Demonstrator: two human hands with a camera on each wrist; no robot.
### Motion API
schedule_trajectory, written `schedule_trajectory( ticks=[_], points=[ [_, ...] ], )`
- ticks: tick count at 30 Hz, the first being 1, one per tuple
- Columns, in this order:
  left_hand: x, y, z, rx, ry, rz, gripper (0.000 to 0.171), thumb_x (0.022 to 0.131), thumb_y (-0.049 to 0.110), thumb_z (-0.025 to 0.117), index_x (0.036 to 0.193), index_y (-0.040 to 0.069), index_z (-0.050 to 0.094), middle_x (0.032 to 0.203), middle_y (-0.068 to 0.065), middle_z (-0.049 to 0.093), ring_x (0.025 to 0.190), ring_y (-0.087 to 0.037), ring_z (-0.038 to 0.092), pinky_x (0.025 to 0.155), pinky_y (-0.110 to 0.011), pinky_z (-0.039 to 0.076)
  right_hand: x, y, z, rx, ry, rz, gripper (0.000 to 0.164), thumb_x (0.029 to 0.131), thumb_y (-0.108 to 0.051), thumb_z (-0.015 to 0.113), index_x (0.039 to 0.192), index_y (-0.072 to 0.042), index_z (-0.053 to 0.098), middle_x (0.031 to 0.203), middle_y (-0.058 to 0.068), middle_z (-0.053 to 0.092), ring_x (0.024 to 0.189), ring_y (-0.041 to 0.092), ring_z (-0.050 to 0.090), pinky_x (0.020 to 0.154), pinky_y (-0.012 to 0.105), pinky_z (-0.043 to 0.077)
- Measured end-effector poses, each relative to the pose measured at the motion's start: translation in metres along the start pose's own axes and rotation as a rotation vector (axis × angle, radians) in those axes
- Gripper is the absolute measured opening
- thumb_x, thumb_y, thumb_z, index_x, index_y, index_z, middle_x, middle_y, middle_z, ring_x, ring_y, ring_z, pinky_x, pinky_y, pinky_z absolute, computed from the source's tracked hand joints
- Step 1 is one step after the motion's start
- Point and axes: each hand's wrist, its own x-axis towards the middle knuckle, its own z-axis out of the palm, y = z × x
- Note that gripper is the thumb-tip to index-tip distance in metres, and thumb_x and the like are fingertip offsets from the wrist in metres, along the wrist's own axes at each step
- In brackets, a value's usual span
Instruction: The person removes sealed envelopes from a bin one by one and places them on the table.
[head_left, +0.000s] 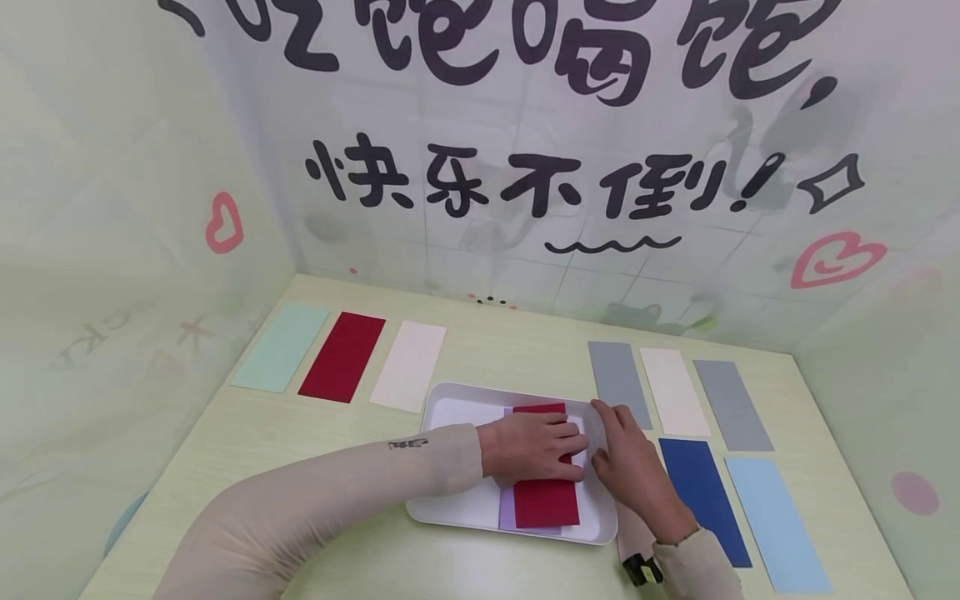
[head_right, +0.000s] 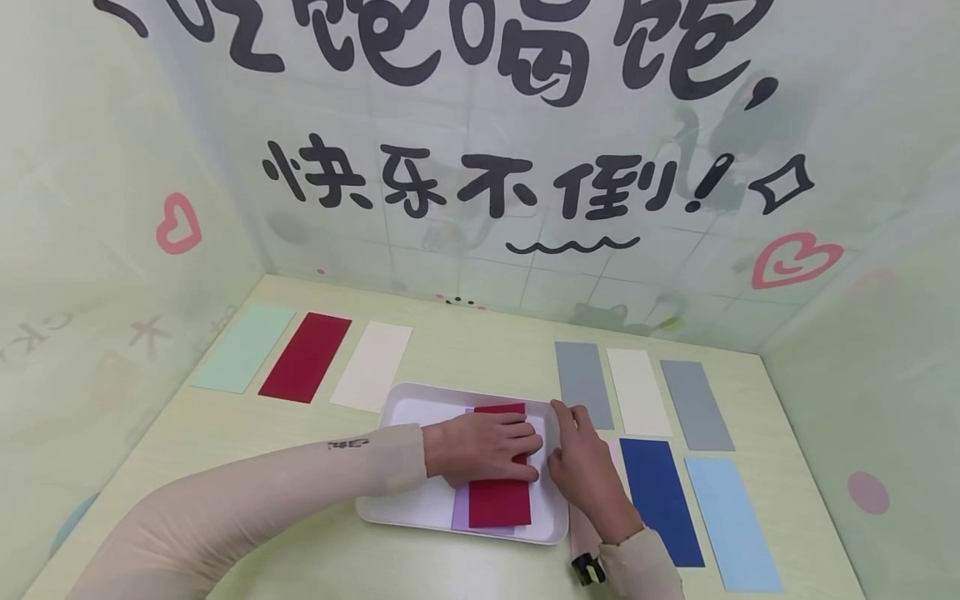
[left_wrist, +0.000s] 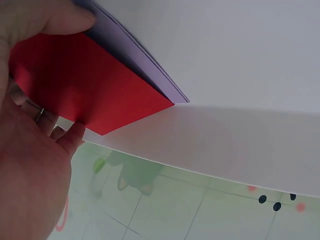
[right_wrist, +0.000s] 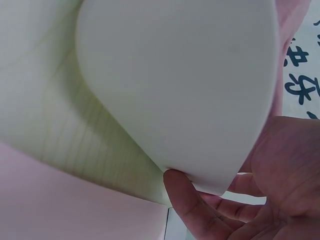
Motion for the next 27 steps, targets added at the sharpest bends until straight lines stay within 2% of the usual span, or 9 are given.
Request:
schedule_trajectory(
  ticks=[9, 15, 23, 27],
  points=[
    [-0.003, 0.001, -0.001, -0.016, 0.001, -0.005, 0.081, 0.075, 0.052, 0.076, 0.142, 0.033, 0.035, 0.135, 0.004, 0.042, 0.127, -0.014, 0.038, 0.109, -0.032, 0.028, -0.001, -0.001, 0.000, 0.001, 0.001, 0.001, 0.067, 0.081, 0.000, 0.072, 0.142, 0.001, 0.044, 0.121, 0.018, 0.051, 0.082, 0.023, 0.062, 0.065, 0.036, 0.057],
    [-0.005, -0.001, -0.004, -0.022, 0.023, -0.017, 0.083, 0.075, 0.054, 0.074, 0.144, 0.034, 0.034, 0.135, 0.005, 0.042, 0.126, -0.013, 0.038, 0.107, -0.032, 0.031, -0.001, -0.002, -0.001, 0.007, -0.003, -0.005, 0.066, 0.082, 0.000, 0.071, 0.142, 0.001, 0.044, 0.121, 0.018, 0.051, 0.075, 0.018, 0.058, 0.061, 0.030, 0.055],
    [-0.018, -0.007, -0.014, -0.040, 0.015, -0.048, 0.093, 0.071, 0.057, 0.076, 0.149, 0.037, 0.030, 0.137, 0.009, 0.044, 0.128, -0.012, 0.039, 0.109, -0.043, 0.027, -0.001, -0.001, 0.000, 0.016, -0.002, -0.012, 0.066, 0.082, 0.000, 0.071, 0.142, 0.001, 0.044, 0.121, 0.018, 0.051, 0.082, 0.022, 0.060, 0.063, 0.033, 0.056],
    [-0.027, -0.012, -0.018, -0.068, 0.027, -0.077, 0.091, 0.070, 0.055, 0.078, 0.147, 0.037, 0.033, 0.135, 0.010, 0.045, 0.127, -0.013, 0.039, 0.109, -0.043, 0.027, -0.001, 0.000, 0.000, 0.015, -0.003, -0.012, 0.066, 0.082, 0.001, 0.070, 0.142, 0.001, 0.043, 0.122, 0.017, 0.051, 0.080, 0.021, 0.059, 0.062, 0.031, 0.055]
  ],
)
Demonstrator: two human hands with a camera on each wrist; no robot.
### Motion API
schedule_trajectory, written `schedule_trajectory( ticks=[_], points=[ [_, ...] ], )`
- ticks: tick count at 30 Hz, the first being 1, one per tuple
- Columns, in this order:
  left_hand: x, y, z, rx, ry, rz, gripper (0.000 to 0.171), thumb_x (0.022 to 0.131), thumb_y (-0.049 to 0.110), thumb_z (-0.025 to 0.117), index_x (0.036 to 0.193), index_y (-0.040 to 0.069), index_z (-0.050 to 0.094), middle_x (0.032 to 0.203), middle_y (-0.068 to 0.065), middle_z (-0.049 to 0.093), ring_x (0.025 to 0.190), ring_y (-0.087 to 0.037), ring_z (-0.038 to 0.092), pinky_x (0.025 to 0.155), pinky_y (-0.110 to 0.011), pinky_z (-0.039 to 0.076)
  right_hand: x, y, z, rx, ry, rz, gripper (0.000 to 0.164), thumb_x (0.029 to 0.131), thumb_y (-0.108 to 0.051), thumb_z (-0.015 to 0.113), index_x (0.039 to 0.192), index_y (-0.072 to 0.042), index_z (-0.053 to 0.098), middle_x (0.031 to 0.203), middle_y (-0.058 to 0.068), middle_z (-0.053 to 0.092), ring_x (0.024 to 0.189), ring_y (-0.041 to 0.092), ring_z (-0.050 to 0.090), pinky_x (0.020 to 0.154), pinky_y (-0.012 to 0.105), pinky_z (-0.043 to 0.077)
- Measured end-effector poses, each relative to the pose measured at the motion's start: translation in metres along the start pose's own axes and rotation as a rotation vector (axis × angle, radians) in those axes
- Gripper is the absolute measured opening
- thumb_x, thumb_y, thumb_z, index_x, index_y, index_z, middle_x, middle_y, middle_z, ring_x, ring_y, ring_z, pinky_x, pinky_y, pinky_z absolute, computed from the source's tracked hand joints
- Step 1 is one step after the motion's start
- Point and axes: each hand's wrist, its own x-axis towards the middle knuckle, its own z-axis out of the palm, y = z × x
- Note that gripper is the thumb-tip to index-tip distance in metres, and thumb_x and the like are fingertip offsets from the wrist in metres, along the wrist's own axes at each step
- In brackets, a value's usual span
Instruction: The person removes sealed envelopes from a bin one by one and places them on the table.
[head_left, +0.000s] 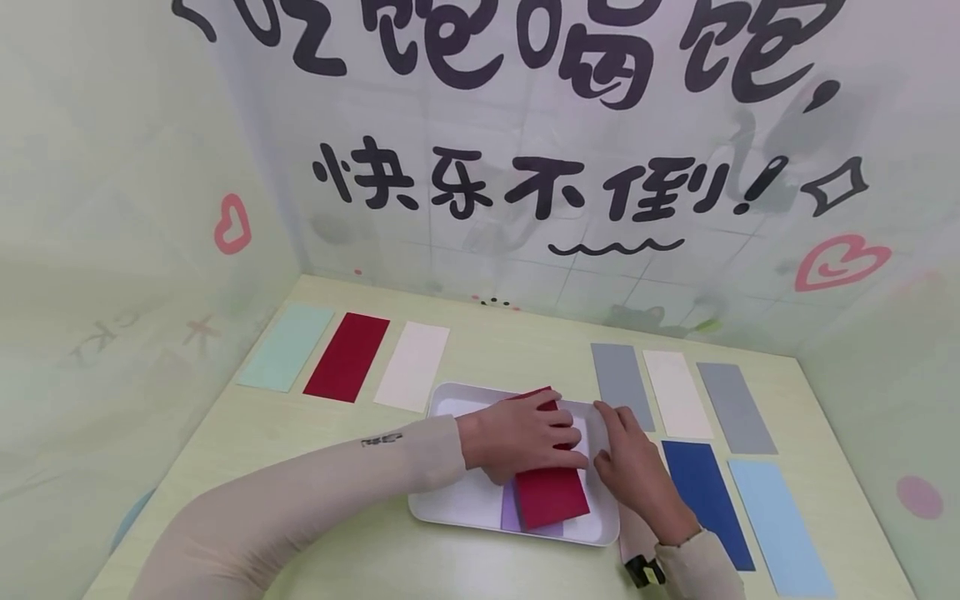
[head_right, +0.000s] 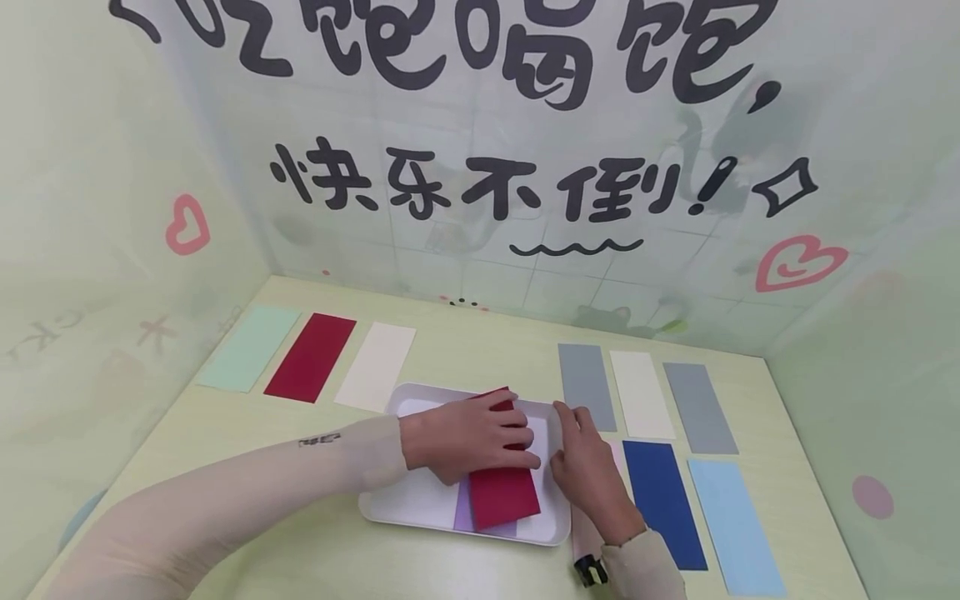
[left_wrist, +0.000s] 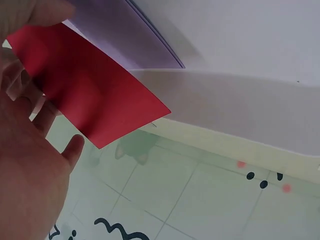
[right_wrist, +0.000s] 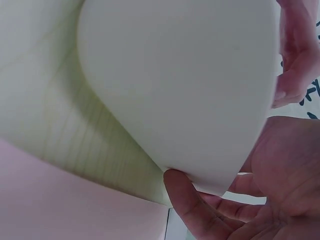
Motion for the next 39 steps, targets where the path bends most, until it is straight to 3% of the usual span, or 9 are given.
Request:
schedule_trajectory(
  ticks=[15, 21, 29, 39],
  points=[
    [-0.045, -0.012, -0.008, -0.194, 0.089, -0.138, 0.081, 0.071, 0.047, 0.077, 0.141, 0.024, 0.041, 0.138, 0.002, 0.044, 0.124, -0.016, 0.040, 0.104, -0.042, 0.032, 0.000, 0.001, -0.001, -0.004, -0.002, 0.010, 0.066, 0.083, 0.002, 0.069, 0.144, 0.001, 0.042, 0.123, 0.017, 0.051, 0.083, 0.021, 0.059, 0.066, 0.033, 0.057],
    [-0.066, -0.014, -0.003, -0.256, 0.118, -0.199, 0.079, 0.074, 0.045, 0.073, 0.143, 0.021, 0.042, 0.137, 0.002, 0.044, 0.123, -0.017, 0.040, 0.104, -0.043, 0.032, 0.000, 0.000, 0.000, -0.007, 0.001, 0.015, 0.067, 0.082, 0.003, 0.069, 0.144, 0.001, 0.042, 0.123, 0.018, 0.051, 0.082, 0.022, 0.059, 0.065, 0.032, 0.056],
    [-0.100, -0.014, 0.005, -0.373, 0.098, -0.309, 0.083, 0.074, 0.045, 0.073, 0.145, 0.016, 0.041, 0.140, 0.000, 0.040, 0.127, -0.020, 0.037, 0.106, -0.042, 0.028, 0.000, 0.000, 0.001, -0.010, 0.006, 0.003, 0.066, 0.082, 0.003, 0.068, 0.143, 0.001, 0.042, 0.123, 0.019, 0.051, 0.076, 0.019, 0.056, 0.058, 0.028, 0.049],
    [-0.145, -0.012, 0.015, -0.532, 0.164, -0.441, 0.077, 0.074, 0.040, 0.071, 0.141, 0.011, 0.046, 0.137, 0.001, 0.041, 0.123, -0.014, 0.037, 0.106, -0.033, 0.032, 0.000, 0.000, 0.000, -0.011, -0.001, 0.009, 0.066, 0.083, 0.003, 0.067, 0.144, 0.002, 0.042, 0.123, 0.019, 0.051, 0.072, 0.017, 0.055, 0.056, 0.027, 0.047]
  ],
)
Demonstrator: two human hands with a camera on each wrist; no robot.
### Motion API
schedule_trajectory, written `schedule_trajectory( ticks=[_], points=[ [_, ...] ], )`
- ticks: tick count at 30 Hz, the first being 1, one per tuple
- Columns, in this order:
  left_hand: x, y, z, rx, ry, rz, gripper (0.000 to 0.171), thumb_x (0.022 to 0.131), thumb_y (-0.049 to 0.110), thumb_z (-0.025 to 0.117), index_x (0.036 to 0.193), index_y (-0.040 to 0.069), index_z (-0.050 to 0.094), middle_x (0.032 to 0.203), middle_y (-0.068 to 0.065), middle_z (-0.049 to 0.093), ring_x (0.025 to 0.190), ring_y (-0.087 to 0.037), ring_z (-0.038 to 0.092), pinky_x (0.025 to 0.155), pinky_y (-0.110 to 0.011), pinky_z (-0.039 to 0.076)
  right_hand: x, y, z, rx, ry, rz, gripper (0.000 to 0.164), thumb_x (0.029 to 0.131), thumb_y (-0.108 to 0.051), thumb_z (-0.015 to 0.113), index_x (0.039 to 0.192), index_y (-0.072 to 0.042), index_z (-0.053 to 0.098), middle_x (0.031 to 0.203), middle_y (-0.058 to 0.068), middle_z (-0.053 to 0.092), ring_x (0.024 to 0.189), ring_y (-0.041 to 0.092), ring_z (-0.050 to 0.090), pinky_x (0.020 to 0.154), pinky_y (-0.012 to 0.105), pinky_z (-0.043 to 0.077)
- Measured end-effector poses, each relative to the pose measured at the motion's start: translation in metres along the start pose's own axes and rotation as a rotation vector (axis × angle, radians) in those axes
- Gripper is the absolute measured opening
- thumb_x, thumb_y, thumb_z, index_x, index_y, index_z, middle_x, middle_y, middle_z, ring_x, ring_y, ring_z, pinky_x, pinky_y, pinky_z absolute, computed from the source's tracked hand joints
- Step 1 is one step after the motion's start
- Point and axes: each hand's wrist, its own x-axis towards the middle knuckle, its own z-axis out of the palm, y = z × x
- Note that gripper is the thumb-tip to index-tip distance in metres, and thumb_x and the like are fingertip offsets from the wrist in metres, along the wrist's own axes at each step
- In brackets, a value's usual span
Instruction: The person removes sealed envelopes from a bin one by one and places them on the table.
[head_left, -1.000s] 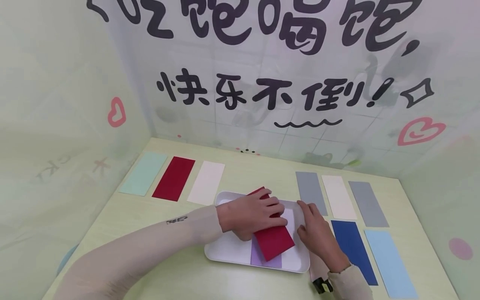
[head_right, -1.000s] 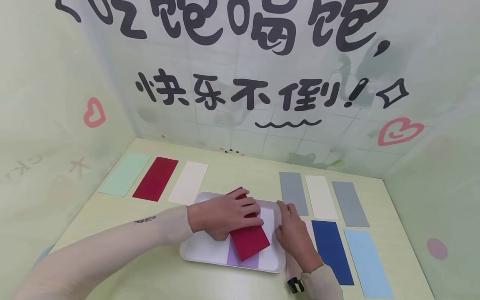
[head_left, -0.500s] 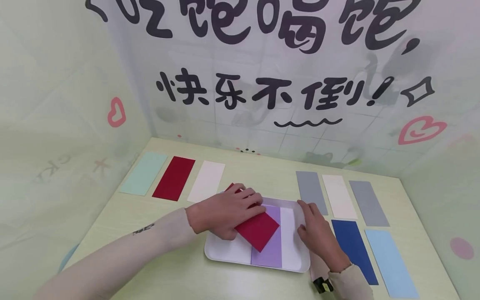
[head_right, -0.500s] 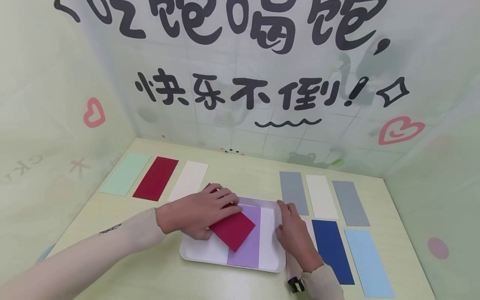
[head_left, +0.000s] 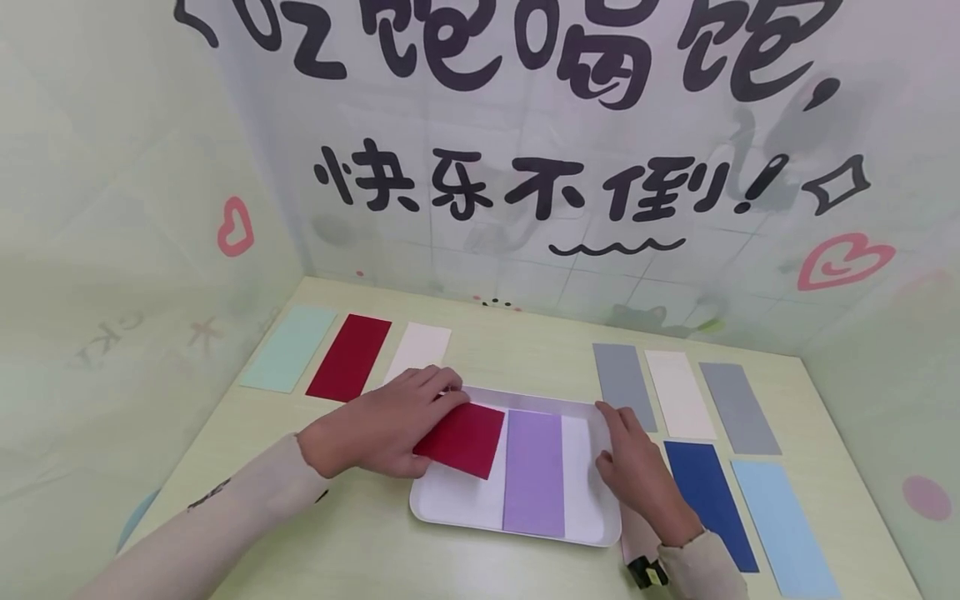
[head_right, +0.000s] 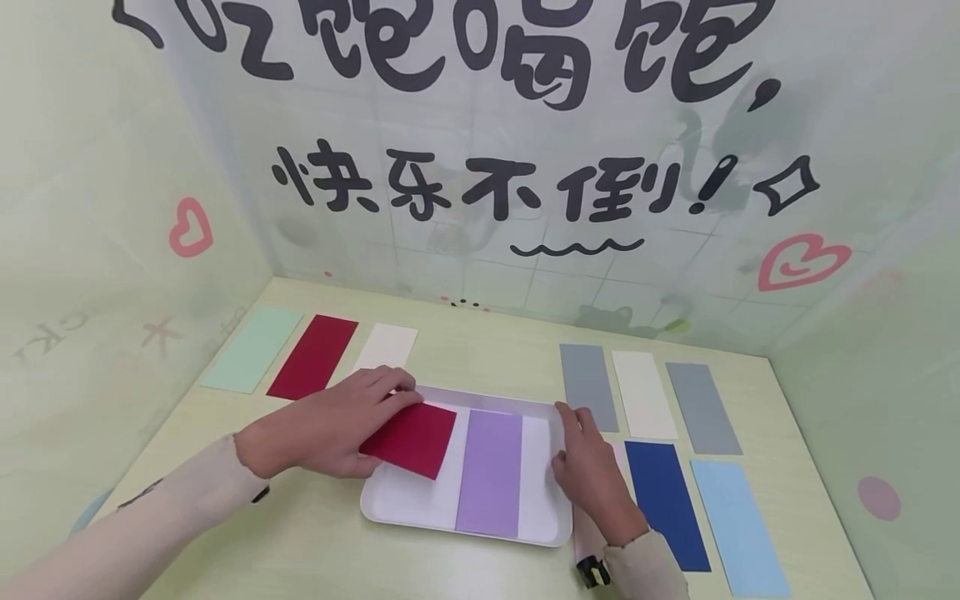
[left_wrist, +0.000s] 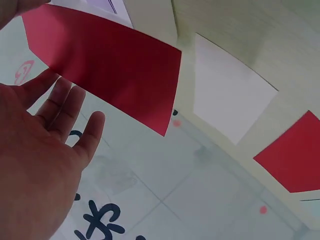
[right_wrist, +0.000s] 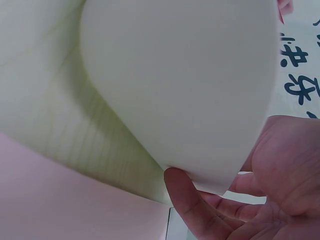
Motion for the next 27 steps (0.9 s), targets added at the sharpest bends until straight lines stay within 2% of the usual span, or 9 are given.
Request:
schedule_trajectory(
  ticks=[6, 11, 19, 27],
  points=[
    [-0.029, -0.007, 0.001, -0.074, 0.029, -0.116, 0.079, 0.075, 0.044, 0.075, 0.141, 0.010, 0.047, 0.130, 0.001, 0.043, 0.114, -0.012, 0.040, 0.092, -0.027, 0.045, 0.000, 0.001, -0.001, 0.007, -0.003, 0.011, 0.066, 0.084, 0.003, 0.066, 0.144, 0.001, 0.041, 0.125, 0.019, 0.050, 0.078, 0.021, 0.059, 0.061, 0.031, 0.051],
    [-0.053, -0.014, 0.007, -0.107, 0.064, -0.238, 0.083, 0.073, 0.045, 0.078, 0.141, 0.009, 0.047, 0.128, 0.000, 0.044, 0.112, -0.013, 0.040, 0.082, -0.026, 0.049, -0.001, 0.001, 0.000, 0.009, -0.007, 0.023, 0.066, 0.084, 0.002, 0.067, 0.145, 0.000, 0.041, 0.126, 0.019, 0.050, 0.083, 0.023, 0.060, 0.065, 0.033, 0.053],
    [-0.088, -0.026, 0.017, -0.105, 0.094, -0.431, 0.087, 0.070, 0.041, 0.080, 0.139, 0.002, 0.047, 0.129, -0.006, 0.045, 0.111, -0.022, 0.044, 0.078, -0.031, 0.052, -0.001, 0.001, 0.000, 0.025, -0.026, 0.043, 0.066, 0.085, 0.001, 0.066, 0.146, -0.001, 0.040, 0.127, 0.019, 0.050, 0.086, 0.024, 0.060, 0.067, 0.034, 0.054],
    [-0.125, -0.038, 0.023, -0.066, 0.080, -0.611, 0.084, 0.076, 0.044, 0.077, 0.136, -0.007, 0.046, 0.125, -0.019, 0.045, 0.105, -0.036, 0.047, 0.075, -0.041, 0.051, -0.001, 0.001, 0.001, 0.018, -0.017, 0.027, 0.067, 0.085, 0.000, 0.067, 0.146, 0.000, 0.040, 0.126, 0.019, 0.050, 0.082, 0.022, 0.059, 0.065, 0.031, 0.053]
  ],
)
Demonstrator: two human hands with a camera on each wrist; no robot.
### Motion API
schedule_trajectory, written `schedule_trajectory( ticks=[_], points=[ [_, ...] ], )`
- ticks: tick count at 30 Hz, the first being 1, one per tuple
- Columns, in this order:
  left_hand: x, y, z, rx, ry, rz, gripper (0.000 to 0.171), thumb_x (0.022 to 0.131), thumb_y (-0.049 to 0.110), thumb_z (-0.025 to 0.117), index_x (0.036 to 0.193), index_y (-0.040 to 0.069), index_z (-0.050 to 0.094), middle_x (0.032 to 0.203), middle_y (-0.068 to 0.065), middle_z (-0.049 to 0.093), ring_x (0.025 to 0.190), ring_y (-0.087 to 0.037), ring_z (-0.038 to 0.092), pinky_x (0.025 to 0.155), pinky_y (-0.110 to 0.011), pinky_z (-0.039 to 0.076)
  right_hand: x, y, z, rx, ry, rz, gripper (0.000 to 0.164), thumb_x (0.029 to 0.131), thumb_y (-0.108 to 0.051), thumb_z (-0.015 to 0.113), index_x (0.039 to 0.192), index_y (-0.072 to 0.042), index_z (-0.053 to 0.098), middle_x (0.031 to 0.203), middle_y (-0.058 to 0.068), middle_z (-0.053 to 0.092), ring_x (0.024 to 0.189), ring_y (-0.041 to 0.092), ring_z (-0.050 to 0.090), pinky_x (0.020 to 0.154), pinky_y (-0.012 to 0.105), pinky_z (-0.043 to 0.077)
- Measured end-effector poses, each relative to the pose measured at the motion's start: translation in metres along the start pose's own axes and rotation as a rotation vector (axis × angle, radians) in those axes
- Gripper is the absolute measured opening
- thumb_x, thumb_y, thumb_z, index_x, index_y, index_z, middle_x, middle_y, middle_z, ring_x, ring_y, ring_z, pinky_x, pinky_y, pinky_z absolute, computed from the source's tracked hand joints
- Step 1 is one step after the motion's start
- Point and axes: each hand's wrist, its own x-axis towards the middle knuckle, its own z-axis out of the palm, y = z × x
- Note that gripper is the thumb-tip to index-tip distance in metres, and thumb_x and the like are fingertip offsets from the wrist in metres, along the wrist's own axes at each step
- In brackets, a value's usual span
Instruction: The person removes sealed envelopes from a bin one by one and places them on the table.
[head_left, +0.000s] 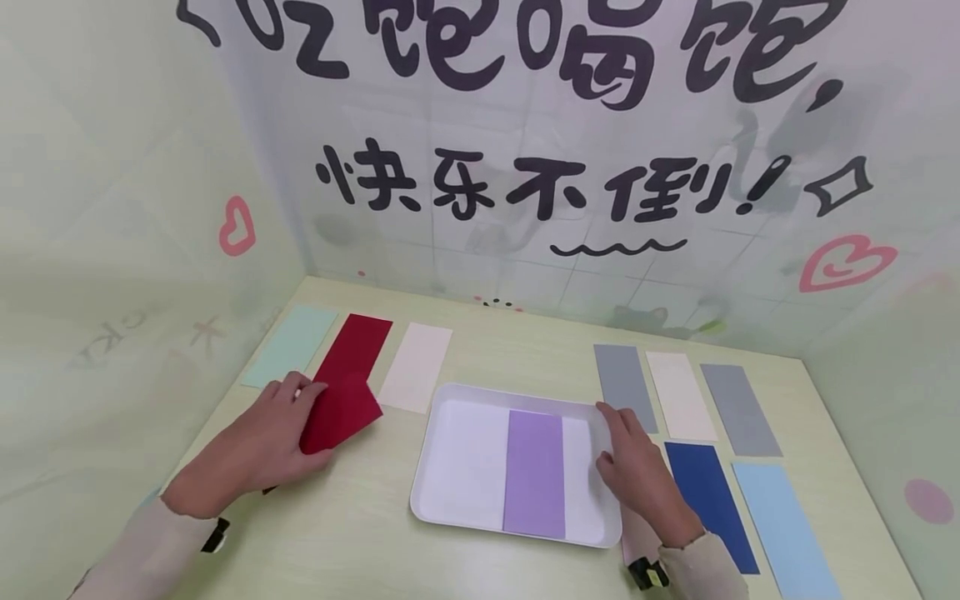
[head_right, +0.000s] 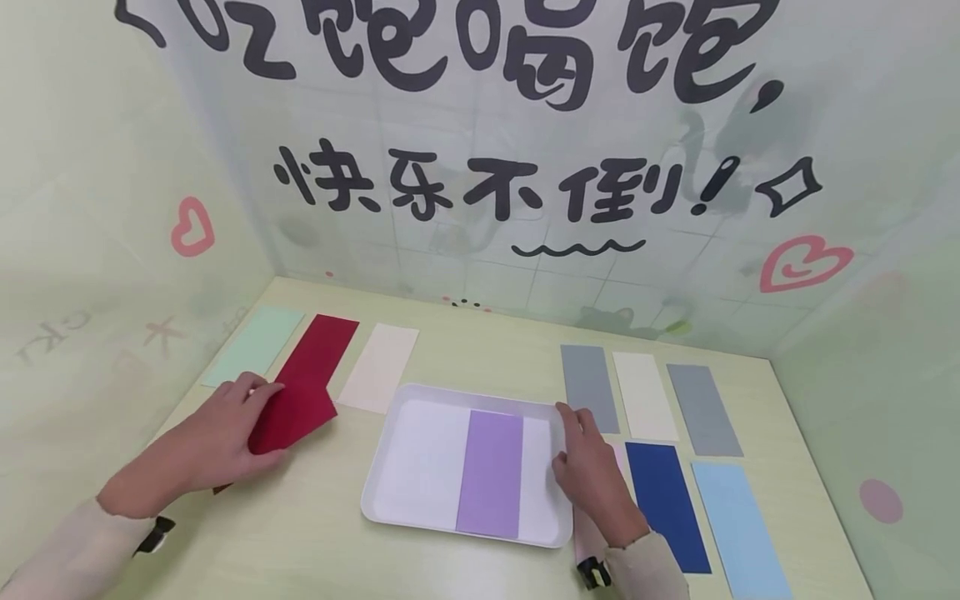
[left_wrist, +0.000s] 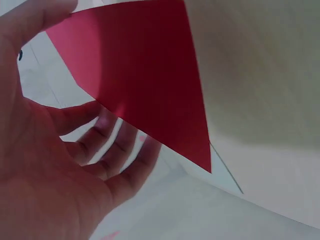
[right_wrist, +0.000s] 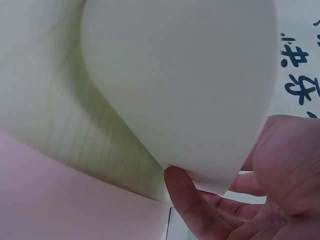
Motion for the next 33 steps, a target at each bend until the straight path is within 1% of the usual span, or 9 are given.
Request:
schedule_trajectory(
  ticks=[4, 8, 13, 16, 19, 25, 29, 33],
  points=[
    [-0.012, -0.014, 0.003, 0.020, -0.022, -0.080, 0.083, 0.076, 0.046, 0.076, 0.132, -0.009, 0.046, 0.121, -0.023, 0.044, 0.100, -0.042, 0.046, 0.072, -0.043, 0.049, 0.000, -0.001, 0.000, 0.004, -0.003, 0.006, 0.066, 0.085, 0.001, 0.067, 0.145, 0.000, 0.040, 0.127, 0.019, 0.050, 0.084, 0.023, 0.060, 0.066, 0.033, 0.054],
    [-0.022, -0.026, 0.006, 0.014, -0.070, -0.177, 0.085, 0.074, 0.047, 0.078, 0.128, -0.010, 0.046, 0.118, -0.026, 0.043, 0.096, -0.045, 0.045, 0.065, -0.043, 0.051, 0.001, -0.002, -0.001, 0.007, -0.007, 0.004, 0.066, 0.085, 0.002, 0.066, 0.145, 0.000, 0.040, 0.127, 0.019, 0.050, 0.084, 0.024, 0.060, 0.065, 0.033, 0.054],
    [-0.034, -0.039, 0.006, 0.010, -0.123, -0.286, 0.084, 0.071, 0.046, 0.080, 0.120, -0.013, 0.045, 0.106, -0.026, 0.043, 0.085, -0.043, 0.045, 0.056, -0.041, 0.049, 0.001, -0.003, -0.001, 0.007, -0.009, -0.001, 0.066, 0.085, 0.002, 0.066, 0.145, 0.000, 0.040, 0.126, 0.019, 0.050, 0.082, 0.022, 0.059, 0.063, 0.031, 0.052],
    [-0.038, -0.045, 0.004, 0.009, -0.151, -0.339, 0.085, 0.070, 0.046, 0.081, 0.115, -0.015, 0.042, 0.102, -0.027, 0.041, 0.083, -0.044, 0.044, 0.053, -0.041, 0.049, 0.001, -0.002, -0.001, -0.001, -0.008, -0.002, 0.067, 0.084, 0.001, 0.066, 0.145, 0.000, 0.040, 0.127, 0.019, 0.050, 0.078, 0.021, 0.058, 0.061, 0.030, 0.050],
    [-0.041, -0.050, 0.003, 0.017, -0.168, -0.365, 0.085, 0.070, 0.047, 0.080, 0.111, -0.016, 0.040, 0.098, -0.029, 0.040, 0.081, -0.045, 0.043, 0.053, -0.042, 0.049, 0.000, -0.002, -0.001, -0.004, -0.007, -0.003, 0.067, 0.084, 0.002, 0.066, 0.145, 0.001, 0.040, 0.127, 0.020, 0.049, 0.075, 0.019, 0.057, 0.059, 0.029, 0.049],
    [-0.048, -0.058, 0.005, 0.007, -0.170, -0.409, 0.083, 0.075, 0.047, 0.077, 0.112, -0.016, 0.037, 0.096, -0.031, 0.038, 0.081, -0.049, 0.041, 0.054, -0.044, 0.048, 0.000, -0.003, -0.002, -0.004, -0.011, -0.003, 0.067, 0.084, 0.002, 0.067, 0.145, 0.001, 0.039, 0.126, 0.020, 0.049, 0.074, 0.018, 0.056, 0.058, 0.027, 0.048],
    [-0.050, -0.060, 0.005, 0.023, -0.154, -0.411, 0.079, 0.077, 0.048, 0.074, 0.107, -0.016, 0.038, 0.091, -0.032, 0.039, 0.078, -0.047, 0.041, 0.057, -0.046, 0.045, 0.000, -0.003, -0.001, -0.005, -0.011, -0.004, 0.067, 0.084, 0.001, 0.067, 0.145, 0.001, 0.040, 0.126, 0.020, 0.050, 0.072, 0.017, 0.055, 0.056, 0.026, 0.047],
    [-0.049, -0.059, 0.005, 0.035, -0.159, -0.420, 0.080, 0.080, 0.049, 0.071, 0.107, -0.018, 0.037, 0.090, -0.033, 0.039, 0.079, -0.048, 0.042, 0.062, -0.051, 0.044, 0.000, -0.003, -0.001, -0.008, -0.011, -0.004, 0.067, 0.084, 0.001, 0.067, 0.145, 0.001, 0.040, 0.125, 0.020, 0.050, 0.072, 0.017, 0.055, 0.056, 0.026, 0.047]
  ],
)
